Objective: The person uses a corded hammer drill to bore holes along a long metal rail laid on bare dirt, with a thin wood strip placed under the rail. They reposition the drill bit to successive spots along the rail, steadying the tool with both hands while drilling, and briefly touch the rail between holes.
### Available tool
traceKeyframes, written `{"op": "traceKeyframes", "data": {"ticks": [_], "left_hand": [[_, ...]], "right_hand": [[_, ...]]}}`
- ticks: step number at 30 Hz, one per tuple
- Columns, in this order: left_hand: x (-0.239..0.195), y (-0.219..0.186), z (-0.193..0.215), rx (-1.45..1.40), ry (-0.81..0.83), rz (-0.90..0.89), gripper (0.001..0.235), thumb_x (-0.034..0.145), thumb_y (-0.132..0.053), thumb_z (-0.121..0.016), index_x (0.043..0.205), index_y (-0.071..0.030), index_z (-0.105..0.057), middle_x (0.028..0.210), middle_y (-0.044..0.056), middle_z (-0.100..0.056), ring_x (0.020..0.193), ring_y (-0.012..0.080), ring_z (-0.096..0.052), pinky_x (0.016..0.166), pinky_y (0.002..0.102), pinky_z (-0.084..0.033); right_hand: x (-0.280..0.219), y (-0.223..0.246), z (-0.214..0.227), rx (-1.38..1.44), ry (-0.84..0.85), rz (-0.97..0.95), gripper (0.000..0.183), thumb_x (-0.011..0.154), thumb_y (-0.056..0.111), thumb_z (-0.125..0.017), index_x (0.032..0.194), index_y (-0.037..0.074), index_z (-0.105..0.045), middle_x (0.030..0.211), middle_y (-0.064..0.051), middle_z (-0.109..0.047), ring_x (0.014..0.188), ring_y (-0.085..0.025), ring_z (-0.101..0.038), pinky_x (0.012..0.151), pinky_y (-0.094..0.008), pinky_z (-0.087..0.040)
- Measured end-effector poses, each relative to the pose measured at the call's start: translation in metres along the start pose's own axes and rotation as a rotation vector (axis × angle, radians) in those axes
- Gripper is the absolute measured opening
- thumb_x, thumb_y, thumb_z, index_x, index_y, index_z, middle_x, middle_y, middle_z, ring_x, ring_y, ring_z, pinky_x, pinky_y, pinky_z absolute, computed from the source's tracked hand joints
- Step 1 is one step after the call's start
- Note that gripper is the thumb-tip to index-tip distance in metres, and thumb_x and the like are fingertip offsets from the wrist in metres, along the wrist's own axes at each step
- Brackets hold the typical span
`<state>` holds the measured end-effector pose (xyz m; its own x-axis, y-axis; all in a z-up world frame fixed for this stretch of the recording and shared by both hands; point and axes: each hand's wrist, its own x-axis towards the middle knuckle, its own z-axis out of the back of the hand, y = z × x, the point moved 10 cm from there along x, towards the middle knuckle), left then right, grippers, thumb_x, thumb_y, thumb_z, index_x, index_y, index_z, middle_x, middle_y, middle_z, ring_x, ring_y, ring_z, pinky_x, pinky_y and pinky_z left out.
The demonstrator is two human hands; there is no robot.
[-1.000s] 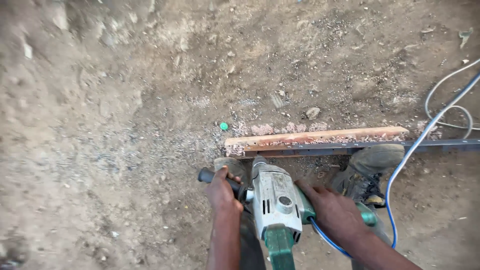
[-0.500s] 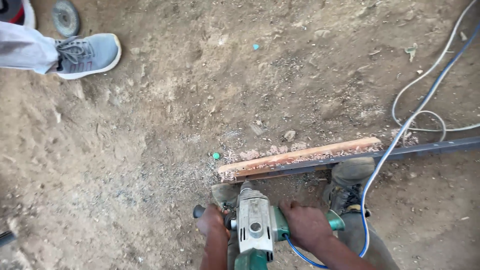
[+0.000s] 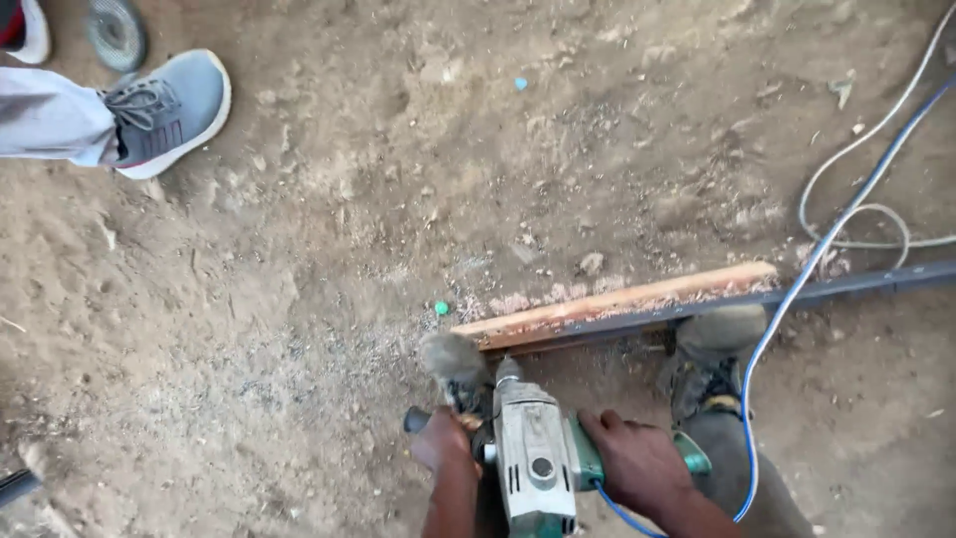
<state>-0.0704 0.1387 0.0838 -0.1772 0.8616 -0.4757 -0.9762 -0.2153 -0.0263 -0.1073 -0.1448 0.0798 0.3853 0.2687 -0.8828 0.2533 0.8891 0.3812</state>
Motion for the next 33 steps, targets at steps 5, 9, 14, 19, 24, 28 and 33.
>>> {"op": "traceKeyframes", "data": {"ticks": [5, 9, 14, 19, 24, 28, 33], "left_hand": [[0.007, -0.006, 0.003, 0.004, 0.028, 0.009, 0.018, 0.081, -0.009, -0.068, 0.065, -0.001, -0.065, 0.054, 0.013, -0.063, 0.041, 0.0233, -0.058, 0.043, 0.042, -0.045], [0.000, -0.003, 0.006, -0.007, 0.096, 0.091, 0.007, 0.093, -0.001, -0.071, 0.097, 0.005, -0.069, 0.075, 0.013, -0.068, 0.056, 0.0186, -0.060, 0.046, 0.031, -0.047], [0.008, -0.007, 0.001, -0.008, 0.144, 0.139, 0.005, 0.094, 0.000, -0.071, 0.096, 0.004, -0.069, 0.074, 0.013, -0.068, 0.054, 0.0182, -0.060, 0.043, 0.028, -0.045], [0.003, -0.012, 0.006, -0.039, 0.135, 0.140, 0.006, 0.094, 0.002, -0.060, 0.096, 0.005, -0.065, 0.076, 0.013, -0.064, 0.055, 0.0192, -0.057, 0.044, 0.031, -0.043], [0.008, -0.005, 0.000, -0.086, 0.183, 0.164, 0.004, 0.098, 0.006, -0.062, 0.098, 0.003, -0.065, 0.076, 0.012, -0.064, 0.053, 0.0151, -0.054, 0.039, 0.026, -0.039], [0.021, 0.001, -0.004, -0.121, 0.176, 0.158, 0.003, 0.094, 0.007, -0.068, 0.096, 0.005, -0.066, 0.077, 0.012, -0.063, 0.053, 0.0179, -0.057, 0.040, 0.029, -0.048], [0.015, -0.013, 0.005, -0.128, 0.166, 0.111, 0.010, 0.088, 0.010, -0.058, 0.086, 0.001, -0.063, 0.069, 0.010, -0.059, 0.051, 0.0186, -0.053, 0.040, 0.032, -0.041]], "right_hand": [[0.007, 0.002, -0.019, 0.002, 0.016, -0.013, 0.065, 0.084, 0.025, -0.059, 0.145, 0.028, -0.038, 0.113, -0.008, -0.060, 0.091, -0.039, -0.073, 0.068, -0.061, -0.058], [-0.004, 0.007, -0.020, -0.048, -0.048, 0.007, 0.063, 0.083, 0.031, -0.062, 0.142, 0.025, -0.040, 0.107, -0.009, -0.066, 0.084, -0.041, -0.074, 0.061, -0.061, -0.057], [0.005, 0.009, -0.019, -0.111, -0.038, -0.012, 0.066, 0.083, 0.032, -0.060, 0.144, 0.027, -0.038, 0.103, -0.007, -0.069, 0.082, -0.040, -0.074, 0.059, -0.061, -0.057], [0.005, 0.017, -0.011, -0.101, 0.038, -0.023, 0.066, 0.085, 0.028, -0.058, 0.147, 0.023, -0.035, 0.104, -0.010, -0.068, 0.080, -0.038, -0.074, 0.057, -0.058, -0.059], [0.004, 0.015, -0.015, -0.123, 0.002, -0.018, 0.064, 0.085, 0.032, -0.060, 0.144, 0.025, -0.036, 0.103, -0.009, -0.069, 0.077, -0.038, -0.074, 0.056, -0.058, -0.059], [0.003, 0.020, -0.014, -0.122, 0.028, -0.044, 0.070, 0.086, 0.029, -0.060, 0.149, 0.024, -0.033, 0.113, -0.006, -0.068, 0.084, -0.036, -0.075, 0.060, -0.058, -0.061], [0.003, 0.030, -0.012, -0.123, -0.044, -0.020, 0.064, 0.083, 0.025, -0.058, 0.144, 0.022, -0.039, 0.107, -0.008, -0.069, 0.072, -0.039, -0.075, 0.051, -0.059, -0.057]]}}
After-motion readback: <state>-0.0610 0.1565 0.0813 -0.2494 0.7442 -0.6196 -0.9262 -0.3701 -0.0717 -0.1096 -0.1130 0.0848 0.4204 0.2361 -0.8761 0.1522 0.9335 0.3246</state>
